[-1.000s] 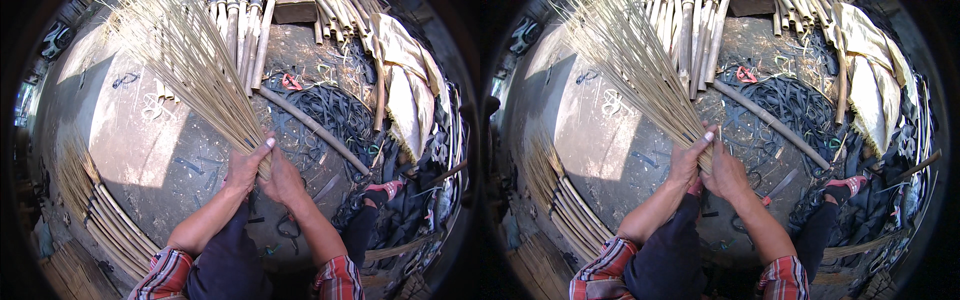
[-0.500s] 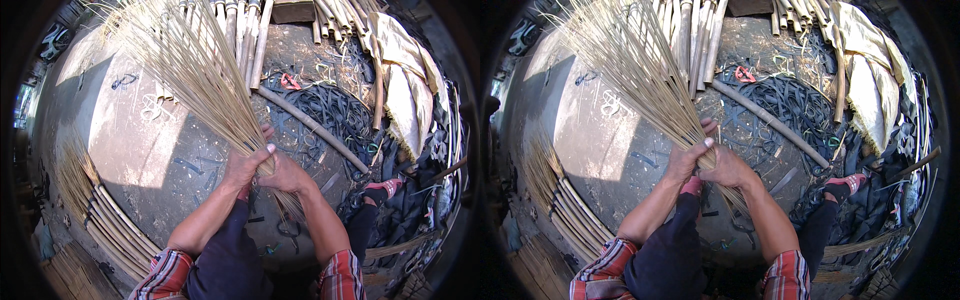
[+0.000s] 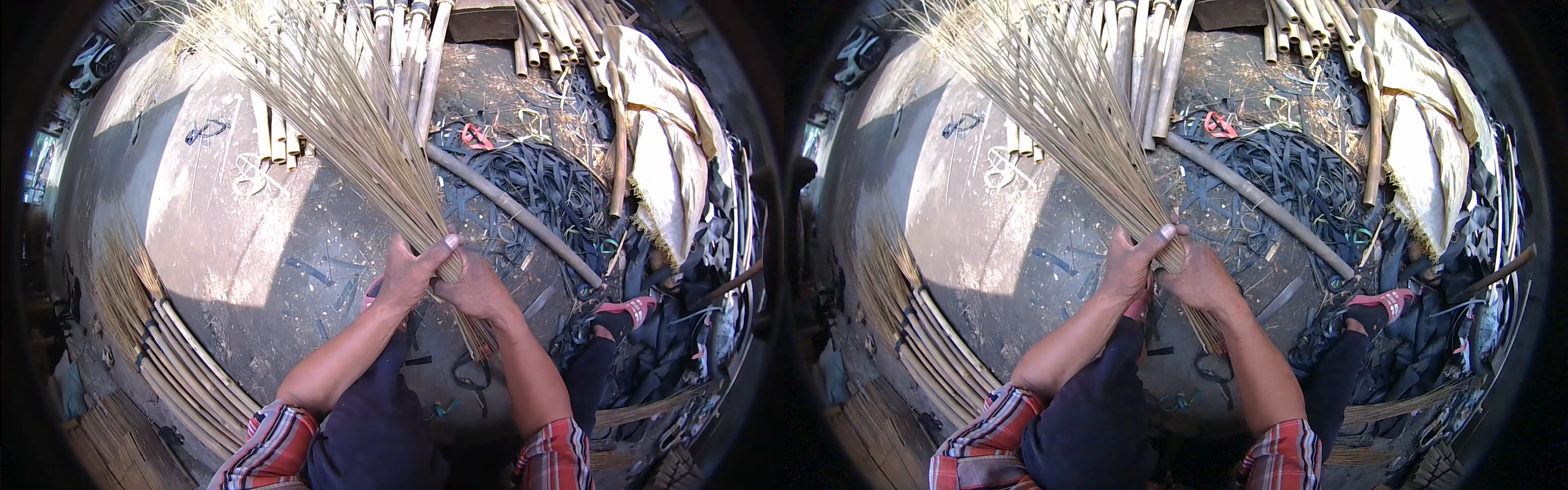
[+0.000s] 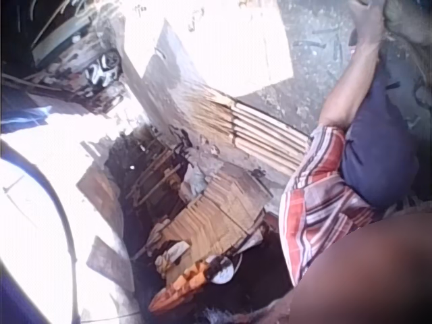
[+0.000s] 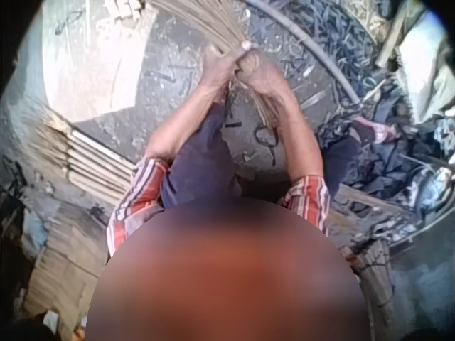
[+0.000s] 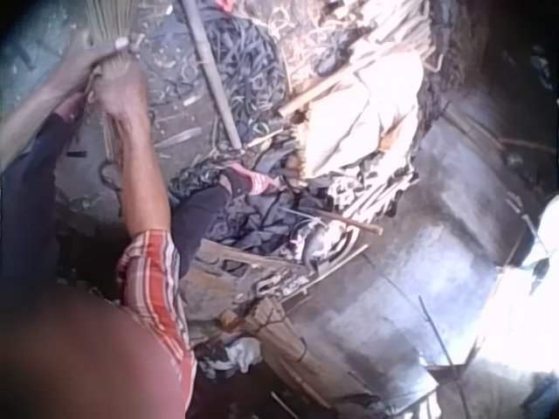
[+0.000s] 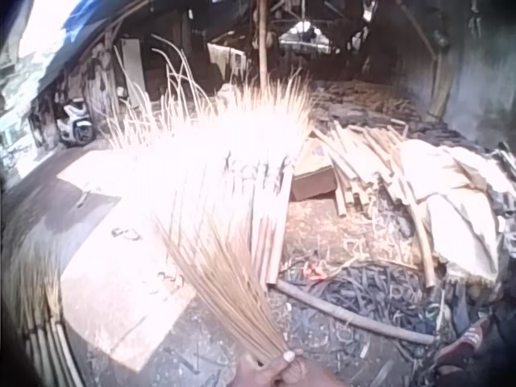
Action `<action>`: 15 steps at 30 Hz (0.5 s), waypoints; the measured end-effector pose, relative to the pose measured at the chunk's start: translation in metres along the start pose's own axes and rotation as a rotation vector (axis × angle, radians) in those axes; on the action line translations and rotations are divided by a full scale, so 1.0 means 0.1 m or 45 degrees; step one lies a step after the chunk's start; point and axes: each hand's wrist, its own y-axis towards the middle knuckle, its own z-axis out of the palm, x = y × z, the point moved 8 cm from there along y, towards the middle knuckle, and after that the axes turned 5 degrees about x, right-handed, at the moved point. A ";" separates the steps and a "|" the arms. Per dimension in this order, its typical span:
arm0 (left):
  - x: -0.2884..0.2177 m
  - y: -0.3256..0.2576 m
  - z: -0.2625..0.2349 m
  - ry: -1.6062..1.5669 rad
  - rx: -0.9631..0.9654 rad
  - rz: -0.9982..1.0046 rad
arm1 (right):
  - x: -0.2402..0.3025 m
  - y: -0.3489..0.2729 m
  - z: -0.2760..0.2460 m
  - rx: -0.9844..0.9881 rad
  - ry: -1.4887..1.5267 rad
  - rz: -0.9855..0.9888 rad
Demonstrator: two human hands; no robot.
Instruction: The person gathers bundles of thin sticks, aligns them, and wraps them with black strips to form a broom head. They then attach the bundle to a wooden handle and continue wrapping to secure it.
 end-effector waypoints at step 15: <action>0.08 0.06 0.02 -0.089 0.089 0.009 | -0.08 0.02 -0.09 0.069 -0.114 0.008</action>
